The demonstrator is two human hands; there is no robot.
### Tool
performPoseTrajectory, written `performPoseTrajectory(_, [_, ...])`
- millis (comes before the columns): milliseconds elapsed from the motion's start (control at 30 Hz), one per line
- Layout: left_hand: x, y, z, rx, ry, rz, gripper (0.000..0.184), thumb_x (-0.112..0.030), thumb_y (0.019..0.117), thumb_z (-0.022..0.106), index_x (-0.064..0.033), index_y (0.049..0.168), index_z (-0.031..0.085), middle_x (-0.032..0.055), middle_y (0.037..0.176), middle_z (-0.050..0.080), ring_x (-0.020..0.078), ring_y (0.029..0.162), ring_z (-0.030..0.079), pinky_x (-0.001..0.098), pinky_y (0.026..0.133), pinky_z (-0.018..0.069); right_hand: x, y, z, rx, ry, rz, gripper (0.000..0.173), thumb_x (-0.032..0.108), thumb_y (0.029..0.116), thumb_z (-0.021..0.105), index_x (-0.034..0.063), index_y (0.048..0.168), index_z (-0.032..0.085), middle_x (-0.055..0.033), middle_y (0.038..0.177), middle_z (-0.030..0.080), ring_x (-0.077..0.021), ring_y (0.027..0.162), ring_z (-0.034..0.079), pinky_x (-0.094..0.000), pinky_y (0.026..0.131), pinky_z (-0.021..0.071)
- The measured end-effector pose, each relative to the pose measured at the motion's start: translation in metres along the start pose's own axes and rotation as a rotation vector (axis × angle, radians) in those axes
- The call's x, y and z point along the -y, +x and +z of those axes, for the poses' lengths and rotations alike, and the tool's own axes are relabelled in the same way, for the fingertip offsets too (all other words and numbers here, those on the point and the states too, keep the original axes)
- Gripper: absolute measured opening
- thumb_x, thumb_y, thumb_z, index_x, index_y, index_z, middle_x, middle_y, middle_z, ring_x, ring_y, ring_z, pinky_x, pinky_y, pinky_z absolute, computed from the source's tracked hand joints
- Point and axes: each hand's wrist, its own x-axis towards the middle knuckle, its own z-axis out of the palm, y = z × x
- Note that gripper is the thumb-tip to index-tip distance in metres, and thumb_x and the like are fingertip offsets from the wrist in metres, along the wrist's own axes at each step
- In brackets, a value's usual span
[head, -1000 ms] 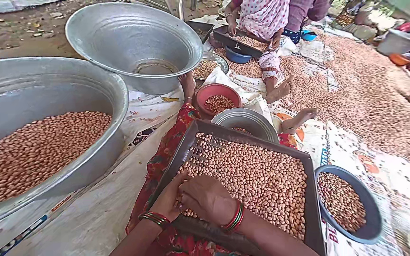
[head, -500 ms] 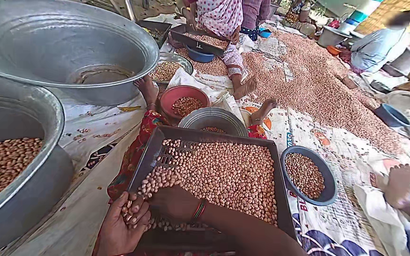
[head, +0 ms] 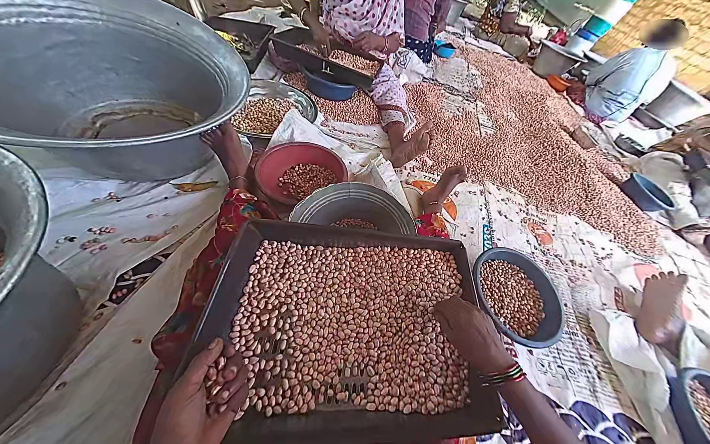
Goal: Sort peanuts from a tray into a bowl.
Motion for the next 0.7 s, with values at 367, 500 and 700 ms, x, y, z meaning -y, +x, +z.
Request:
performPoseTrajectory(367, [-0.002, -0.002, 0.007, -0.037, 0.036, -0.062, 0.046, -0.027, 0.1129, 0.019, -0.0192, 0.083, 0.053, -0.0105, 0.052, 0.053, -0.0037, 0.036, 0.042, 0.0106, 0.035, 0.0336, 0.014, 0.014, -0.012, 0.200, 0.026, 0.143, 0.030, 0.012, 0.1039, 0.050, -0.0039, 0.122, 0.069, -0.0265, 0.120, 0.068, -0.0425, 0.114, 0.066, -0.0559, 0.095, 0.0505])
performPoseTrajectory(500, [-0.001, -0.001, 0.007, -0.043, 0.021, -0.064, 0.046, -0.026, 0.1130, 0.019, -0.0185, 0.082, 0.053, -0.0098, 0.052, 0.053, -0.0035, 0.036, 0.043, 0.0108, 0.035, 0.0347, 0.016, 0.017, -0.016, 0.004, 0.296, 0.090, 0.025, 0.003, 0.1012, 0.049, -0.0092, 0.115, 0.066, -0.0269, 0.103, 0.070, -0.0412, 0.095, 0.070, -0.0561, 0.085, 0.0519])
performPoseTrajectory(700, [-0.002, -0.001, 0.010, -0.076, 0.015, -0.063, 0.045, -0.026, 0.1132, 0.021, -0.0177, 0.083, 0.053, -0.0098, 0.051, 0.051, -0.0036, 0.035, 0.041, 0.0107, 0.034, 0.0336, 0.028, 0.027, 0.015, -0.042, -0.017, -0.132, 0.023, 0.007, 0.0984, 0.058, -0.0034, 0.112, 0.075, -0.0282, 0.102, 0.071, -0.0471, 0.095, 0.070, -0.0583, 0.080, 0.0552])
